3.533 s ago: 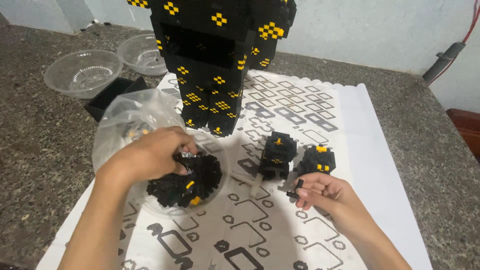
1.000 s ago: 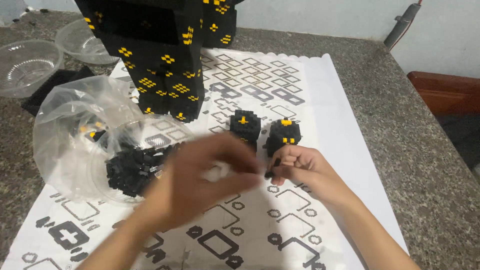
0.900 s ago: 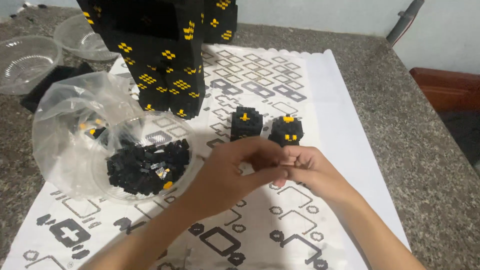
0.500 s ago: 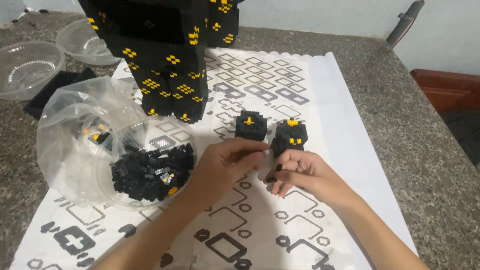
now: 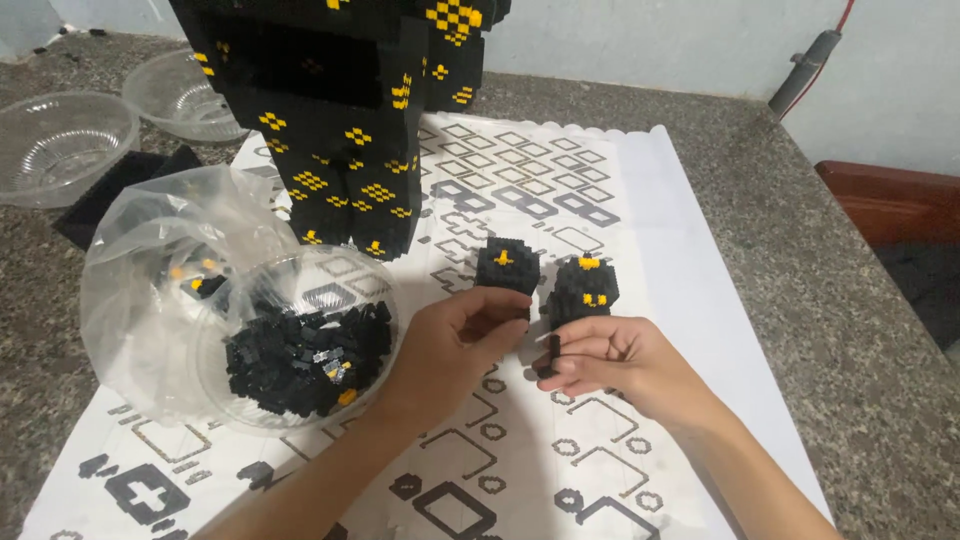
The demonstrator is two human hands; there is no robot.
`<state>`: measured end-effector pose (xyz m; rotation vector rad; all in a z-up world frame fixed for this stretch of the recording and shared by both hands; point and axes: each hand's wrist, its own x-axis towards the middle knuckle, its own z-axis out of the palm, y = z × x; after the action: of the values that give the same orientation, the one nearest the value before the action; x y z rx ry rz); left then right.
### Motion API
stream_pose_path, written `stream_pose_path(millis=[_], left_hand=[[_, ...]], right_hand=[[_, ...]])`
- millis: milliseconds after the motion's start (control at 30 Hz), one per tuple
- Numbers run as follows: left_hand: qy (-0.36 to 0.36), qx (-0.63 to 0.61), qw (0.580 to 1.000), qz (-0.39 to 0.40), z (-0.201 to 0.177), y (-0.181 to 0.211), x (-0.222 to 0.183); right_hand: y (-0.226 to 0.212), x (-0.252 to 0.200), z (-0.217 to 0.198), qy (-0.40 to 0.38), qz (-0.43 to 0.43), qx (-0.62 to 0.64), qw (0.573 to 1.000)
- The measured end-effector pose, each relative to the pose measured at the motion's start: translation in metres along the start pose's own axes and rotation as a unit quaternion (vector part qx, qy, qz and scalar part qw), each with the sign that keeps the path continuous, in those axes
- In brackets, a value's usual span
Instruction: Assembling a toy model using small interlocking blocks
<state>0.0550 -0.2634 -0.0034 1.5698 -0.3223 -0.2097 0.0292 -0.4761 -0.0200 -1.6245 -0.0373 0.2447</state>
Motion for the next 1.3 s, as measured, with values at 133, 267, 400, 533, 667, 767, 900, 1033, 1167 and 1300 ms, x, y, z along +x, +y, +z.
stream_pose_path(millis=[133, 267, 400, 533, 667, 767, 900, 1033, 1167, 1300], left_hand=[[-0.013, -0.031, 0.999, -0.026, 0.001, -0.013, 0.005], [-0.044, -0.065, 0.996, -0.046, 0.005, -0.014, 0.003], [-0.049, -0.079, 0.992, -0.082, 0.006, -0.004, -0.002], [-0.062, -0.083, 0.991, -0.086, 0.006, -0.010, 0.000], [-0.072, -0.078, 0.990, -0.093, 0.006, -0.009, 0.001], [-0.076, -0.067, 0.990, -0.102, 0.005, -0.010, 0.001], [-0.073, -0.063, 0.990, -0.107, 0.006, -0.006, 0.000], [-0.078, -0.073, 0.988, -0.110, 0.007, -0.006, 0.000], [-0.080, -0.056, 0.988, -0.117, 0.007, -0.004, -0.001], [-0.078, -0.041, 0.989, -0.118, 0.006, 0.001, -0.001]], right_hand=[[0.002, 0.004, -0.002, 0.005, 0.000, 0.010, 1.000], [0.000, 0.004, 0.001, -0.010, 0.003, 0.038, 0.999], [-0.006, 0.002, 0.006, -0.007, 0.002, 0.043, 0.999], [-0.005, 0.002, 0.006, -0.015, -0.010, 0.030, 0.999], [-0.010, 0.001, 0.008, -0.024, -0.019, 0.020, 0.999], [-0.013, 0.000, 0.010, -0.031, -0.024, 0.013, 0.999], [-0.013, 0.000, 0.010, -0.039, -0.026, 0.008, 0.999], [-0.014, 0.000, 0.012, -0.047, -0.032, 0.000, 0.998], [-0.015, -0.002, 0.013, -0.042, -0.031, 0.005, 0.999], [-0.011, -0.002, 0.010, -0.058, -0.047, 0.032, 0.997]])
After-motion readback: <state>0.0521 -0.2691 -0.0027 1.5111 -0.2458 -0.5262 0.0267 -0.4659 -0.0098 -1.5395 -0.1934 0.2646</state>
